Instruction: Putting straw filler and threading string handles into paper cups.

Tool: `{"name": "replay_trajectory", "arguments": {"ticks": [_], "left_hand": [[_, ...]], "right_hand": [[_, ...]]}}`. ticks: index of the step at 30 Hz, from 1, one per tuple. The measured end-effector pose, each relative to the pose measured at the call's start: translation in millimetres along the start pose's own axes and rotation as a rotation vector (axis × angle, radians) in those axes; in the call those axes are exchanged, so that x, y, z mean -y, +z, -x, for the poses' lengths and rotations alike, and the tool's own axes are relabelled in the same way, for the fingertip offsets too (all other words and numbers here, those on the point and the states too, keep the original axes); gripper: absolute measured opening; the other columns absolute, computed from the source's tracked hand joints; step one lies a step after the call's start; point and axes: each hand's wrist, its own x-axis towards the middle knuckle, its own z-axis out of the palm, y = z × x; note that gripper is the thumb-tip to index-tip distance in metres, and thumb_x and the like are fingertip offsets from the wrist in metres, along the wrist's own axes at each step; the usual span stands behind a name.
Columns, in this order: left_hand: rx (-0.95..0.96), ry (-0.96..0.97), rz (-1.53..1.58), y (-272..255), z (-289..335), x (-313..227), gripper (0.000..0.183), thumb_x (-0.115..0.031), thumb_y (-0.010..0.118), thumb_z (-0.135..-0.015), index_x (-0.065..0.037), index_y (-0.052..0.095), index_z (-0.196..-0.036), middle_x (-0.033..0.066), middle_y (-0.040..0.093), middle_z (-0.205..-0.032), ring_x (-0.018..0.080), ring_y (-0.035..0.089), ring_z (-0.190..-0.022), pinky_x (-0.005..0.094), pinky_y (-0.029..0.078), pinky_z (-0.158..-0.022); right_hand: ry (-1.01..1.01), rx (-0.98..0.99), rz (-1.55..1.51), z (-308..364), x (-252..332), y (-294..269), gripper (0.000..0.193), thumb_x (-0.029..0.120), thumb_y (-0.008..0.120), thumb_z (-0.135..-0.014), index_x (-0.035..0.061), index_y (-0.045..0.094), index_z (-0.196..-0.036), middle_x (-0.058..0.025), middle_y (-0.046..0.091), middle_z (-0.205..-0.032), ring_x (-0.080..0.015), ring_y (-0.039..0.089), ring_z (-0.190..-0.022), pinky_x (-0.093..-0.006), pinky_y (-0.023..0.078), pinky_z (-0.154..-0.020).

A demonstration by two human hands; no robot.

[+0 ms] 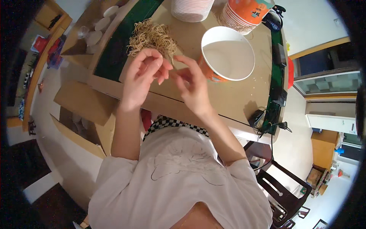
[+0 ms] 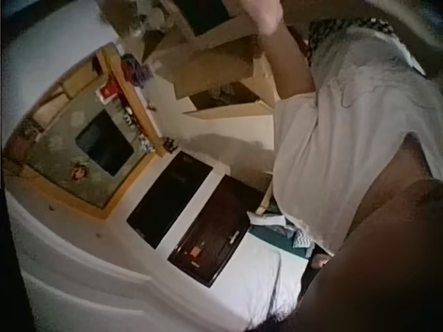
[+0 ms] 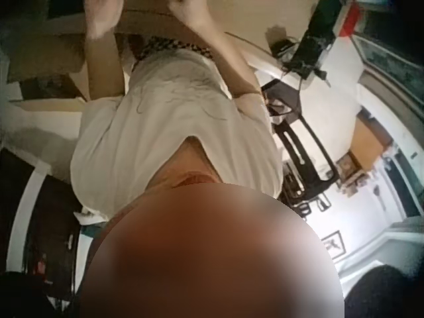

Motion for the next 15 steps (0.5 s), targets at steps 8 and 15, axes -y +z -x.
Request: {"name": "replay_trajectory", "arguments": {"ticks": [8, 15], "left_hand": [[-0.188, 0.137, -0.815, -35, -17, 53, 0.009, -0.009, 0.067, -0.085, -0.001, 0.066, -0.089, 0.0068, 0.067, -0.087, 0.0152, 0.061, -0.072, 0.0269, 0.049, -0.067], [-0.252, 0.007, -1.278, -36, -57, 116, 0.021, -0.023, 0.067, -0.084, -0.002, 0.067, -0.087, 0.0156, 0.067, -0.076, 0.0309, 0.066, -0.07, 0.0382, 0.05, -0.063]], "right_hand": [[0.151, 0.124, 0.527, 33, -45, -19, 0.016, 0.002, 0.063, -0.081, 0.0008, 0.064, -0.097, -0.0188, 0.065, -0.094, -0.0348, 0.065, -0.083, -0.04, 0.052, -0.072], [0.116, 0.04, 0.562, 40, -58, -36, 0.015, 0.002, 0.063, -0.084, -0.0001, 0.064, -0.099, -0.0138, 0.064, -0.089, -0.0237, 0.064, -0.074, -0.0332, 0.051, -0.067]]}}
